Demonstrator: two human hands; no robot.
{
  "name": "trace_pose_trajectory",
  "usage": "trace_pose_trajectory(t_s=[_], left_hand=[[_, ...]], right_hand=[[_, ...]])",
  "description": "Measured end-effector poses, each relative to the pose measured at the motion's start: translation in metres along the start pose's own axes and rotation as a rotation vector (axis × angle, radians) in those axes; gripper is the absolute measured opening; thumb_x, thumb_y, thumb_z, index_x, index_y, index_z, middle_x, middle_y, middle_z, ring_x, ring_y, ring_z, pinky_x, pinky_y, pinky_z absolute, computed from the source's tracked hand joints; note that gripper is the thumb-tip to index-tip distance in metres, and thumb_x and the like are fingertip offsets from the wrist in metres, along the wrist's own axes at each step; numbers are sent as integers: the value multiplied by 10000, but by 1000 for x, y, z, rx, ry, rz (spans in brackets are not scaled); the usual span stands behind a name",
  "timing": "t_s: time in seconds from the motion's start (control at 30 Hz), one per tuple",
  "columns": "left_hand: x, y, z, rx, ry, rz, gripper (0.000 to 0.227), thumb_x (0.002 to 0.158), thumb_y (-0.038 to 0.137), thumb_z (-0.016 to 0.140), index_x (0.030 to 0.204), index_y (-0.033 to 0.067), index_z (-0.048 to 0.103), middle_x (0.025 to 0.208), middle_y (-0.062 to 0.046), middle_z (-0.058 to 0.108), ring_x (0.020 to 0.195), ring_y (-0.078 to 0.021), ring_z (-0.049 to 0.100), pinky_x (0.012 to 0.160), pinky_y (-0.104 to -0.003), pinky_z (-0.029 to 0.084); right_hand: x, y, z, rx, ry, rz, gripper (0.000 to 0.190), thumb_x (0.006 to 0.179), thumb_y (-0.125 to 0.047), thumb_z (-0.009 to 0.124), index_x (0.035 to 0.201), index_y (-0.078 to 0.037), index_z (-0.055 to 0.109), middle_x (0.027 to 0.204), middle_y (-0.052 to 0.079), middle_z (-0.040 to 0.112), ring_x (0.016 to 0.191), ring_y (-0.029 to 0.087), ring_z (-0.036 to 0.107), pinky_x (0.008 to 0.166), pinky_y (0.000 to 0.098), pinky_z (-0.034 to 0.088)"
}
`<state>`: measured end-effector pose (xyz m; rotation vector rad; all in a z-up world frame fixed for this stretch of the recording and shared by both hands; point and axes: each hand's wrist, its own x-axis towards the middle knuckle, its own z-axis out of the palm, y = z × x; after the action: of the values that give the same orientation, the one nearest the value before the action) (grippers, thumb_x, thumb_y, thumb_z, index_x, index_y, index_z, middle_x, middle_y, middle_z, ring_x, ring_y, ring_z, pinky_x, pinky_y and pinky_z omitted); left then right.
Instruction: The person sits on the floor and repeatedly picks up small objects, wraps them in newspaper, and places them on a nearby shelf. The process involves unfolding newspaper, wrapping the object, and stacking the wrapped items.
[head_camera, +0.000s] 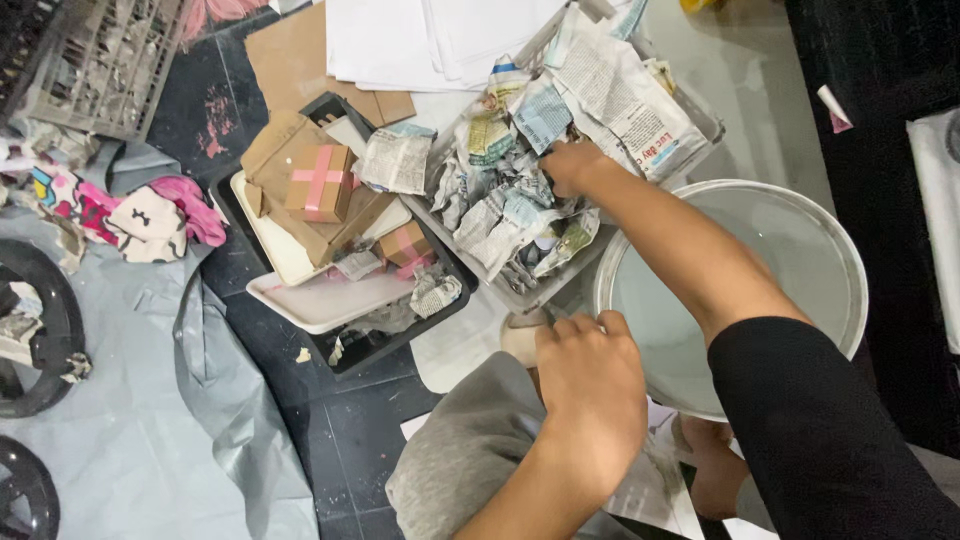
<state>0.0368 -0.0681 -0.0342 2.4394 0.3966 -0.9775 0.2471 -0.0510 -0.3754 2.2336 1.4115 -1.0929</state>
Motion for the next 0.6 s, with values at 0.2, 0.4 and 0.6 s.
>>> trace_pose_trajectory(t_s=[0.2, 0.4, 0.6], left_hand=[[5, -4, -6, 6, -91, -14, 740, 679, 216, 843, 1284, -64, 522, 1162, -221, 628, 1111, -344, 585, 923, -428, 417], [0, -7, -7, -2, -107, -2, 766, 718, 221, 837, 1344, -77, 513, 1167, -220, 650, 1105, -339, 601, 914, -413, 430], [2, -1, 2, 52, -91, 26, 753, 741, 242, 816, 1360, -64, 515, 1153, -203, 660, 1070, -322, 621, 895, -400, 429]], right_hand=[[-2, -3, -46, -37, 413, 232, 378, 940, -255, 668, 1192, 23, 632, 1074, 252, 708, 1078, 357, 680, 1067, 510, 445], [-30, 31, -53, 779, 518, 477, 1382, 591, -372, 929, 1585, -9, 41, 1527, 362, 252, 1351, 494, 384, 1063, 526, 374], [-35, -33, -10, 120, -146, -72, 1048, 789, -714, 646, 1638, -240, 254, 1587, 173, 440, 1417, 396, 457, 1175, 522, 381]])
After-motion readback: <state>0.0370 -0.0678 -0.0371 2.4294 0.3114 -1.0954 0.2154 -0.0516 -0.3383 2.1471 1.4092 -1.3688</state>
